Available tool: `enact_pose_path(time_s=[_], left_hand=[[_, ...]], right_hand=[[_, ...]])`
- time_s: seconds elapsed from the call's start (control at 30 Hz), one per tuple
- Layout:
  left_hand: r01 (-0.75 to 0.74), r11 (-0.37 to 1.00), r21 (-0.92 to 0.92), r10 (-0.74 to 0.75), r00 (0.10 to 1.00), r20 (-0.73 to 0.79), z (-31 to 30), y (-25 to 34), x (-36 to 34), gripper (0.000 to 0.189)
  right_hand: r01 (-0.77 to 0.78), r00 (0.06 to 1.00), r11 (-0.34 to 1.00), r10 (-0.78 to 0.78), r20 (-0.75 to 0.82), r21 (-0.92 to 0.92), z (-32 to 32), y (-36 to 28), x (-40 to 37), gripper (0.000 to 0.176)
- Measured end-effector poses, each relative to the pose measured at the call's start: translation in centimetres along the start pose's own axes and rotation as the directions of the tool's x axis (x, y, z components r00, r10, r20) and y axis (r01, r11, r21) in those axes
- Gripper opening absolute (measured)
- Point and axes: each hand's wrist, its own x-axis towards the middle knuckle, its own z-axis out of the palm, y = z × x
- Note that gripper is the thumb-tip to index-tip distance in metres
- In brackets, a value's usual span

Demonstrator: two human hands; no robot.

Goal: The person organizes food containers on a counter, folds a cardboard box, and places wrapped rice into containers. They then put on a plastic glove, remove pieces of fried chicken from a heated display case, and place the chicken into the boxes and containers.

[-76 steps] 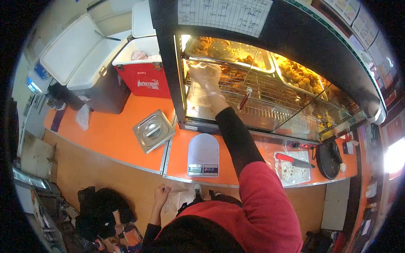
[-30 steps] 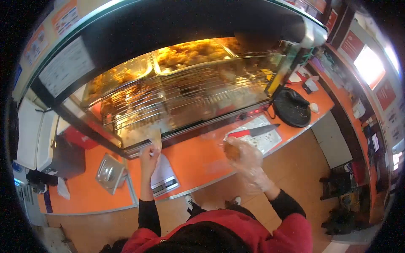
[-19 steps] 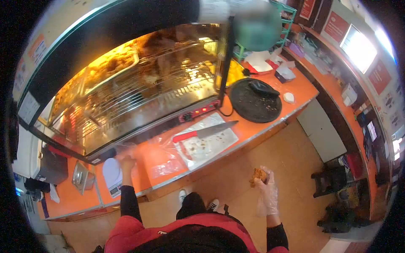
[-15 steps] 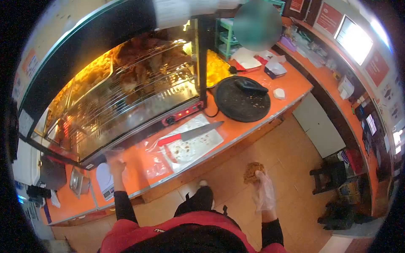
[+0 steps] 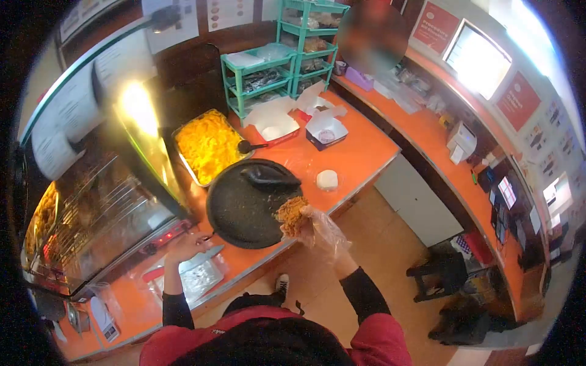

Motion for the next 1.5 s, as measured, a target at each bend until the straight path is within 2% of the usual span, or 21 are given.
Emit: enact_pose_path(time_s=[0.03, 0.13, 0.17, 0.23, 0.33, 0.43, 0.5, 0.6, 0.63, 0.73, 0.8, 0.87, 0.9, 1.0, 1.03, 1.07, 1.17, 1.33, 1.4, 1.47, 1.5], left_hand=[[-0.017, 1.0, 0.01, 0.017, 1.0, -0.016, 0.5, 1.9, 1.6, 0.049], [0.153, 0.986, -0.072, -0.144, 0.982, 0.12, 1.7, 5.9, 6.4, 0.048], [0.12, 0.993, 0.017, -0.121, 0.989, 0.089, 2.1, 7.1, 7.4, 0.047], [0.103, 0.995, 0.008, -0.103, 0.992, 0.069, 3.3, 8.7, 9.1, 0.046], [0.091, 0.994, -0.067, -0.093, 0.995, -0.026, 5.6, 9.7, 10.6, 0.046], [0.2, 0.968, -0.15, -0.224, 0.96, -0.168, 8.7, 9.9, 10.0, 0.047], [0.319, 0.94, -0.122, -0.34, 0.903, -0.263, 10.7, 10.3, 9.1, 0.049], [0.373, 0.905, -0.204, -0.425, 0.81, -0.405, 14.3, 11.1, 8.0, 0.051], [0.326, 0.901, -0.287, -0.425, 0.799, -0.426, 16.8, 8.9, 8.0, 0.053], [0.504, 0.783, -0.364, -0.616, 0.71, -0.342, 18.1, 12.6, 7.5, 0.054], [0.463, 0.787, -0.408, -0.608, 0.693, -0.387, 20.5, 12.2, 6.7, 0.054], [0.415, 0.777, -0.473, -0.61, 0.683, -0.403, 21.5, 12.6, 5.7, 0.054], [0.467, 0.72, -0.513, -0.667, 0.668, -0.329, 21.1, 13.4, 5.2, 0.054], [0.496, 0.693, -0.522, -0.714, 0.573, -0.403, 22.9, 12.6, 4.0, 0.055], [0.505, 0.742, -0.441, -0.67, 0.575, -0.469, 22.8, 12.4, 3.6, 0.056], [0.502, 0.722, -0.476, -0.691, 0.565, -0.451, 22.3, 12.6, 3.3, 0.056], [0.475, 0.698, -0.536, -0.709, 0.561, -0.427, 21.2, 11.4, 2.6, 0.055], [0.364, 0.786, -0.499, -0.598, 0.65, -0.468, 16.6, 9.6, -0.5, 0.05], [0.379, 0.804, -0.459, -0.581, 0.668, -0.466, 15.2, 8.5, -3.0, 0.047], [0.407, 0.817, -0.408, -0.569, 0.686, -0.453, 12.9, 6.8, -6.2, 0.046], [0.426, 0.815, -0.393, -0.573, 0.694, -0.437, 12.2, 5.7, -7.8, 0.045]], right_hand=[[-0.01, 1.0, 1.0, 0.011, -0.007, 0.008, -0.6, -2.0, 0.8, 0.04], [0.135, 0.99, 0.988, -0.137, -0.033, -0.072, -1.3, -6.5, 2.6, 0.04], [0.099, 0.994, 0.986, -0.106, -0.042, -0.137, -3.4, -7.5, 4.1, 0.037], [0.171, 0.982, 0.919, -0.189, -0.014, -0.355, -5.1, -9.2, 7.0, 0.036], [0.334, 0.94, 0.81, -0.249, 0.233, -0.482, -10.3, -10.8, 15.5, 0.03], [0.218, 0.975, 0.807, -0.198, 0.096, -0.548, -10.3, -13.9, 24.8, 0.02], [0.184, 0.982, 0.726, -0.165, 0.091, -0.662, -11.9, -15.2, 31.1, 0.02], [0.13, 0.988, 0.427, -0.136, 0.079, -0.895, -15.3, -16.3, 38.4, 0.019], [0.119, 0.987, 0.298, -0.137, 0.081, -0.947, -16.2, -16.1, 40.3, 0.018], [0.094, 0.985, -0.048, -0.138, 0.1, -0.994, -17.9, -14.9, 43.9, 0.017], [0.051, 0.987, -0.22, -0.137, 0.083, -0.974, -18.9, -13.7, 44.6, 0.016], [0.022, 0.988, -0.329, -0.135, 0.07, -0.944, -19.3, -12.9, 44.9, 0.016], [0.01, 0.989, -0.37, -0.135, 0.064, -0.929, -19.3, -12.8, 44.9, 0.015], [-0.018, 0.983, -0.488, -0.167, 0.073, -0.873, -17.8, -12.5, 44.1, 0.014], [-0.023, 0.978, -0.52, -0.189, 0.088, -0.854, -17.3, -12.6, 43.8, 0.014], [-0.02, 0.967, -0.549, -0.223, 0.123, -0.836, -16.4, -12.6, 43.2, 0.013], [0.095, 0.874, -0.592, -0.336, 0.352, -0.8, -12.0, -11.3, 40.7, 0.012], [0.494, 0.563, -0.547, -0.391, 0.728, -0.676, -1.0, -6.1, 33.0, 0.011], [0.605, 0.592, -0.296, -0.453, 0.666, -0.739, 2.7, -2.9, 28.3, 0.01], [0.629, 0.532, -0.436, -0.363, 0.765, -0.644, 5.6, 0.7, 23.8, 0.008], [0.652, 0.625, -0.308, -0.3, 0.721, -0.693, 6.0, 3.6, 22.1, 0.007]])
